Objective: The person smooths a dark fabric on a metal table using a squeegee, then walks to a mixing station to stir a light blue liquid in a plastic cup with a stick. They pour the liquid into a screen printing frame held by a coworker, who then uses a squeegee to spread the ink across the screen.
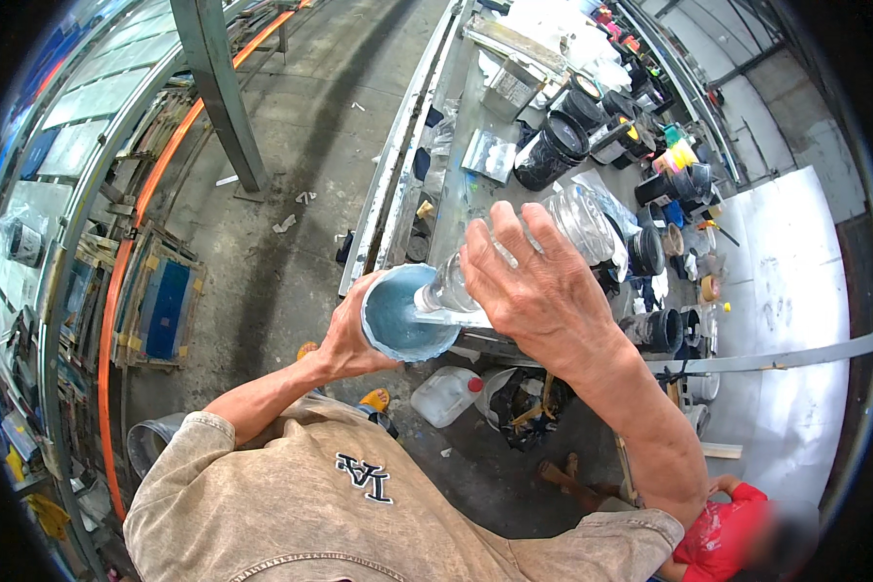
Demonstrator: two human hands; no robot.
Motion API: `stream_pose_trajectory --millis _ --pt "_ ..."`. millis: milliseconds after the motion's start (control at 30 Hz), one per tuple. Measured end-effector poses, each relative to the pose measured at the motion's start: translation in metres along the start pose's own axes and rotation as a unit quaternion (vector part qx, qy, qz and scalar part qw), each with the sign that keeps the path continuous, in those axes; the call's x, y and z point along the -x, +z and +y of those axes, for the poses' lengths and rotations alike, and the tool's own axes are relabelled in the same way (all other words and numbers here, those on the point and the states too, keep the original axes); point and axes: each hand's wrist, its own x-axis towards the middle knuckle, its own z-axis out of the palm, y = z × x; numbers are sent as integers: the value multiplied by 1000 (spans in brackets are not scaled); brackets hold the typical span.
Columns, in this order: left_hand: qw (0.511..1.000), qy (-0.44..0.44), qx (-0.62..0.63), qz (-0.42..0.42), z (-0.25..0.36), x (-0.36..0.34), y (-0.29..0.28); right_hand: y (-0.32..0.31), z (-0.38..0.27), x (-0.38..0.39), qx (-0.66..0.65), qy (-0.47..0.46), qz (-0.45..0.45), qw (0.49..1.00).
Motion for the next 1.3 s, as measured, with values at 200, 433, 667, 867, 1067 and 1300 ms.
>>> stream_pose_trajectory --millis 200,433,667,867,1067,1300 --pt "1000 2 9 3 1 -4 0 7 -2 0 2 0 2 1000" --pt "1000 7 -8 7 -2 -4 0 10 -2 -1 25 -11 13 1000" --pt "1000 13 -13 13 -2 -5 3 7 1 -1 27 -10 23 999" --pt "1000 14 -2 16 -6 -5 6 2 3 0 30 -8 32 999" --pt "1000 -3 2 15 -6 -3 6 -3 5 -3 25 -4 45 999" --pt "1000 4 -1 1 -6 -4 5 -5 7 -3 26 -2 59 998"
